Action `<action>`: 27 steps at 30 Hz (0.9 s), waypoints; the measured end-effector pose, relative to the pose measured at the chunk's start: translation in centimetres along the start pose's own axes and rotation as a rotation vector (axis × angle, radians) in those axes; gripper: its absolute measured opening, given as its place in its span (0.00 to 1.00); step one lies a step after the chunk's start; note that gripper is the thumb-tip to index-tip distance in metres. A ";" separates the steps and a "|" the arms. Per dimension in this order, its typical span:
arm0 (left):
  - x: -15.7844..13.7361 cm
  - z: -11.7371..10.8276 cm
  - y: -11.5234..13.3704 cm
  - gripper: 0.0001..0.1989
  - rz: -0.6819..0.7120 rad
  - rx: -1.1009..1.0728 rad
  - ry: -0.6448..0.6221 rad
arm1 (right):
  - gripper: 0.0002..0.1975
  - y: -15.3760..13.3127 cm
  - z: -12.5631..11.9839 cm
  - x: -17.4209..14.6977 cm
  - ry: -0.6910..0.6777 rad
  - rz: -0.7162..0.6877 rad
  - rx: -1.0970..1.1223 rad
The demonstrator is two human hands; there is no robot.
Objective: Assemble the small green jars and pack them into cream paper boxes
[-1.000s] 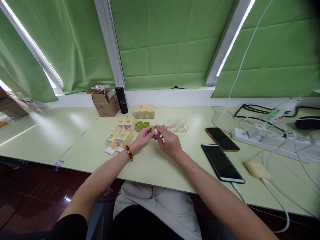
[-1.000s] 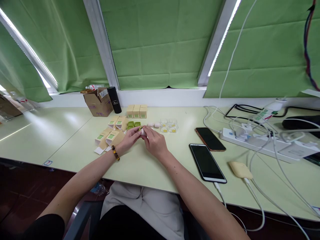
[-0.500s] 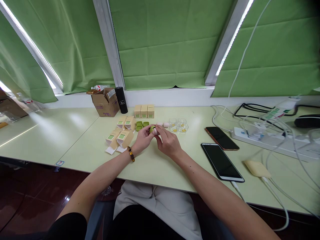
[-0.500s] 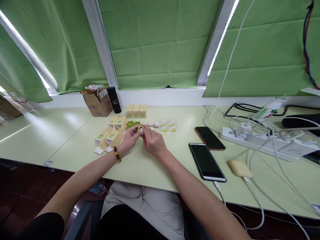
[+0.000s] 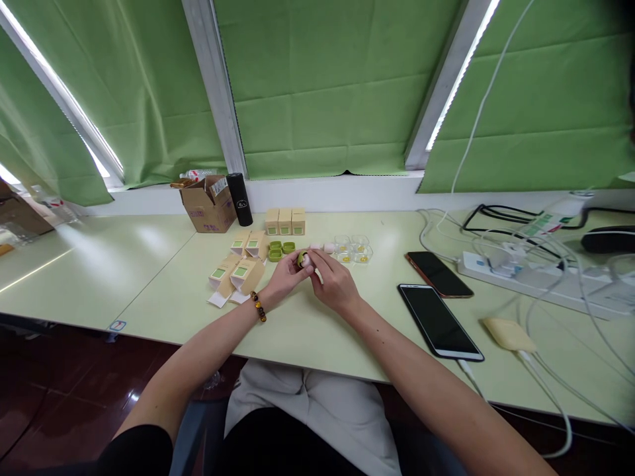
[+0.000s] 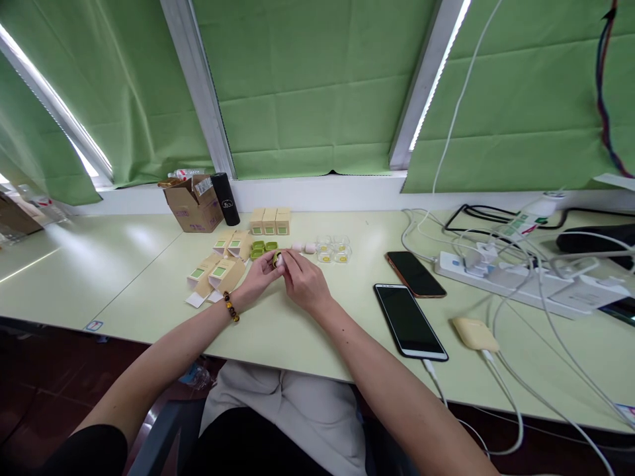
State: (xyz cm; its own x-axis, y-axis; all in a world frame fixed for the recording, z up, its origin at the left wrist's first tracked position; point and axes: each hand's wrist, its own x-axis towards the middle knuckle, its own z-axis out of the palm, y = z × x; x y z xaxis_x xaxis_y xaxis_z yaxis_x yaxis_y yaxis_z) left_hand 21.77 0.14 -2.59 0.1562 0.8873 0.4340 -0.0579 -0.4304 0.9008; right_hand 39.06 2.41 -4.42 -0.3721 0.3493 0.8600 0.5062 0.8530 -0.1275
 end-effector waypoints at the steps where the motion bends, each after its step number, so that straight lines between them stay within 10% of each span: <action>1: 0.1 0.0 -0.1 0.37 -0.010 -0.002 0.008 | 0.24 -0.1 0.1 0.0 -0.005 -0.007 0.005; 27: 0.0 0.3 0.6 0.31 -0.162 -0.132 0.062 | 0.24 -0.3 0.4 0.1 0.050 0.086 0.100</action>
State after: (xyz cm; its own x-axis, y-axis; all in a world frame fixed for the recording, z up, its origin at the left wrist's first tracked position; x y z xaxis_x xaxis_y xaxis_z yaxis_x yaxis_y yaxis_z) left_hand 21.99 -0.14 -2.02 0.1132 0.9533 0.2800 -0.1665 -0.2596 0.9512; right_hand 38.54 2.37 -4.52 -0.2905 0.4051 0.8669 0.4532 0.8561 -0.2482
